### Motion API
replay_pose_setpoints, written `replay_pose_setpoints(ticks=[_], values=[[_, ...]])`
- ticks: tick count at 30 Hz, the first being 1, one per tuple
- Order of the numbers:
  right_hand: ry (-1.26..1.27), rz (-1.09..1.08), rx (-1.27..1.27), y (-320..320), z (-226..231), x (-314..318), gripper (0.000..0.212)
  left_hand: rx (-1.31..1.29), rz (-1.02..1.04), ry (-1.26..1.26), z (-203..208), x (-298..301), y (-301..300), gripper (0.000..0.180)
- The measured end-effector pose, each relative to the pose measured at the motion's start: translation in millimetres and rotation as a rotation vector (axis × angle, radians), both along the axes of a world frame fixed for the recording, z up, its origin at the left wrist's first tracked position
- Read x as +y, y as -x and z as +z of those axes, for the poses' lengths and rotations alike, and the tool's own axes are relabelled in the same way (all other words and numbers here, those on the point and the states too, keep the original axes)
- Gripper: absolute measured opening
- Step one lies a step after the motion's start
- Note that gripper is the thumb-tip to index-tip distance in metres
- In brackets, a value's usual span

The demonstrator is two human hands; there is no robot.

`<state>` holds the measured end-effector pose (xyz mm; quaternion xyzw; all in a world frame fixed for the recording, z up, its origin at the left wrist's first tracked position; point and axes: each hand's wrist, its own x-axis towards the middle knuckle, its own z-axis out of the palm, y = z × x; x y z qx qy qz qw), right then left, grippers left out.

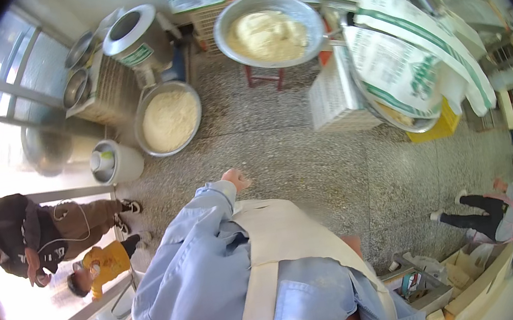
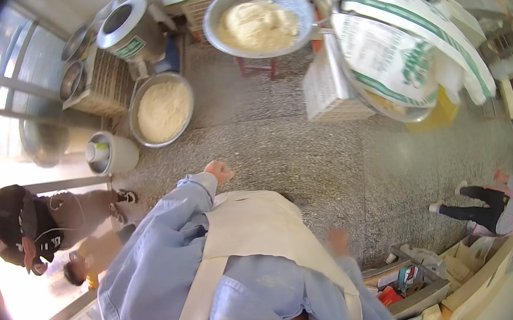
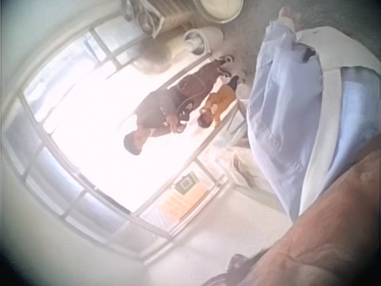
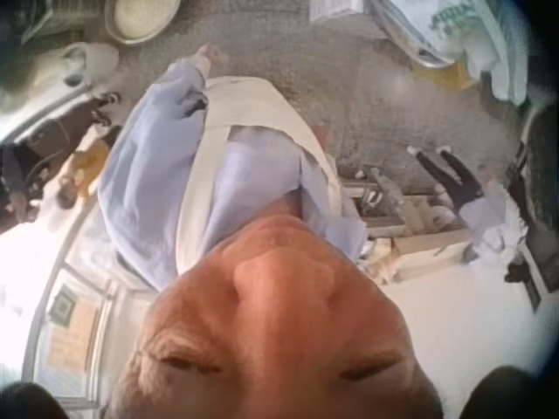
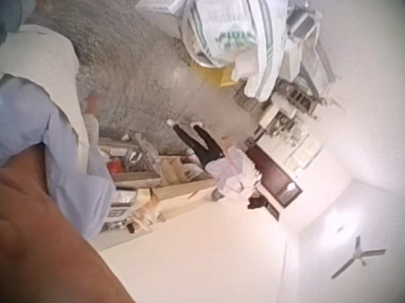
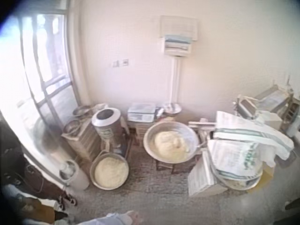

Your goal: The person scoops flour from a large sack into a metal bowl using a scoop, then places the bowl on a digital scale to measure the amount. The person repeats the scooping and weighing process multiple times.

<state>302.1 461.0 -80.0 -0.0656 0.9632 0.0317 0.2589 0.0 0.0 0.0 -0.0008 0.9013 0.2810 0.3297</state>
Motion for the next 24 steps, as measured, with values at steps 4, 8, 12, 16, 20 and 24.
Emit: replay_pose_setpoints(ticks=[4,8,12,16,20,24], values=[[0.028,0.105,-0.194,102,5,-59,0.011,-0.065,0.321,0.022,-43,-142,-53,0.039],[0.357,-0.070,0.258,172,-6,-156,0.022,-0.126,0.725,0.077,-49,-239,-119,0.039],[0.523,-0.655,-0.223,266,31,-229,0.026,-0.199,0.848,0.131,-37,-273,-135,0.041],[0.418,-0.607,-0.298,326,47,-272,0.024,-0.403,0.840,0.113,-32,-284,-118,0.040],[0.336,-0.636,-0.435,387,17,-281,0.022,-0.348,0.915,0.128,-38,-302,-91,0.038],[0.318,-0.533,-0.501,455,-9,-306,0.026,-0.171,1.094,0.178,-50,-322,-65,0.037]])
